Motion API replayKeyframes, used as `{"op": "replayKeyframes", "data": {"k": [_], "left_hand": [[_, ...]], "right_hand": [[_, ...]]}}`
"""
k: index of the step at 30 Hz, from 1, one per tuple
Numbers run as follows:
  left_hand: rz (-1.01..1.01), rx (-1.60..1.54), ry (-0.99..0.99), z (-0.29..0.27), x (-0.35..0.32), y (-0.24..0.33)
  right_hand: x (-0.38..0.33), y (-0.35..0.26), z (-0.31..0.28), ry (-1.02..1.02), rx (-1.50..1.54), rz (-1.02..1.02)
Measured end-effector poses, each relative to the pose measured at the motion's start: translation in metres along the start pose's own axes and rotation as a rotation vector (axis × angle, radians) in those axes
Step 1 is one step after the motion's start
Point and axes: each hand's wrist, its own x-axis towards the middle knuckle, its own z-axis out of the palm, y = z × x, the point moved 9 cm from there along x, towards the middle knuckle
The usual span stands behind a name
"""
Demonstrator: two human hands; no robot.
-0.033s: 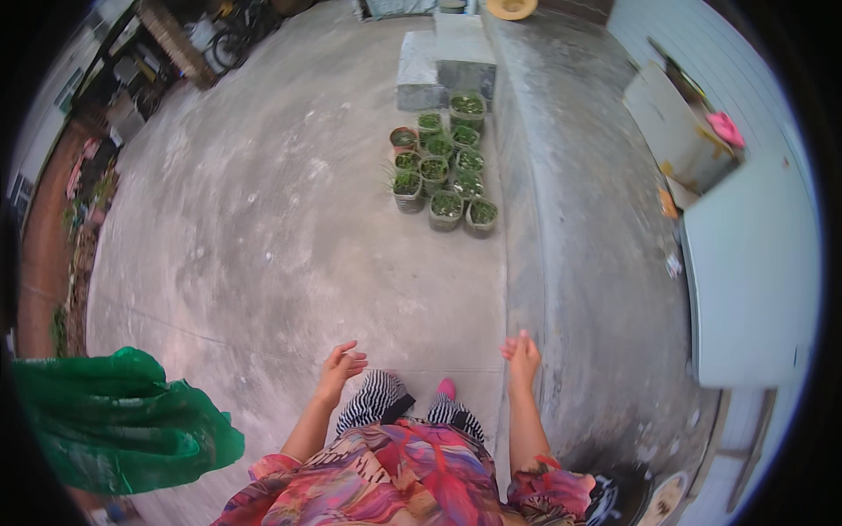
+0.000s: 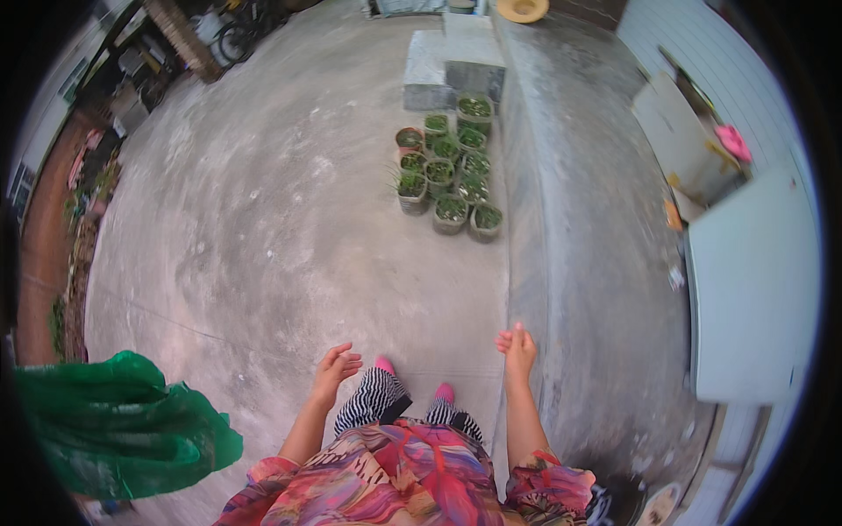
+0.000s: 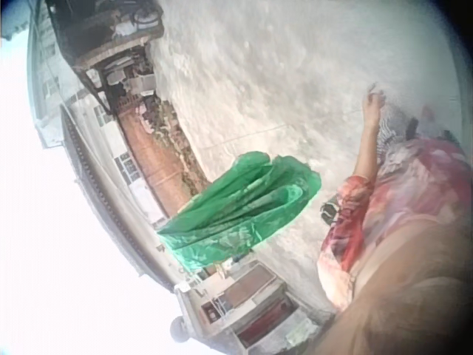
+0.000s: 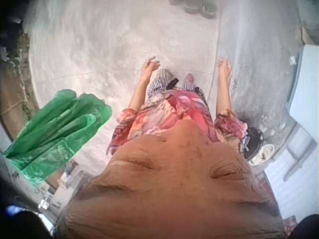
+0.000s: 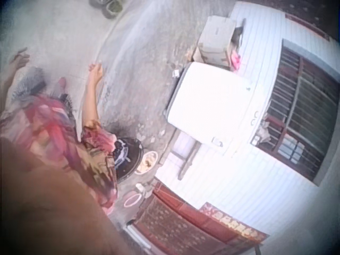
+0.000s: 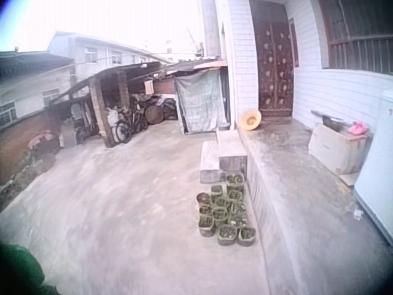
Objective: The person washes clothes by hand in a basin, rinses them, and places them into a washing machine. They then retrieve a power strip, plug it into a wall socket, and connect the washing machine to the power strip.
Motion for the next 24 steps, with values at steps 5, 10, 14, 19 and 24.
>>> {"op": "replayKeyframes", "data": {"k": [5,10,14,19,24], "left_hand": [[-0.042,-0.056,0.257,-0.093,0.106,0.048],[-0.087,-0.041,0.360,-0.157,0.237,0.125],[0.019,-0.018,0.246,-0.146,0.343,0.267],[0.126,0.024,0.120,-0.125,0.496,0.419],[0.111,0.065,0.044,-0.103,0.676,0.504]], "right_hand": [[0.093,-0.068,0.193,-0.239,-0.195,-0.170],[0.165,-0.057,0.310,-0.258,-0.413,-0.166],[0.227,-0.071,0.371,-0.148,-0.375,-0.026],[0.324,-0.133,0.476,-0.109,-0.435,-0.125],[0.442,-0.160,0.570,0.017,-0.377,-0.073]]}}
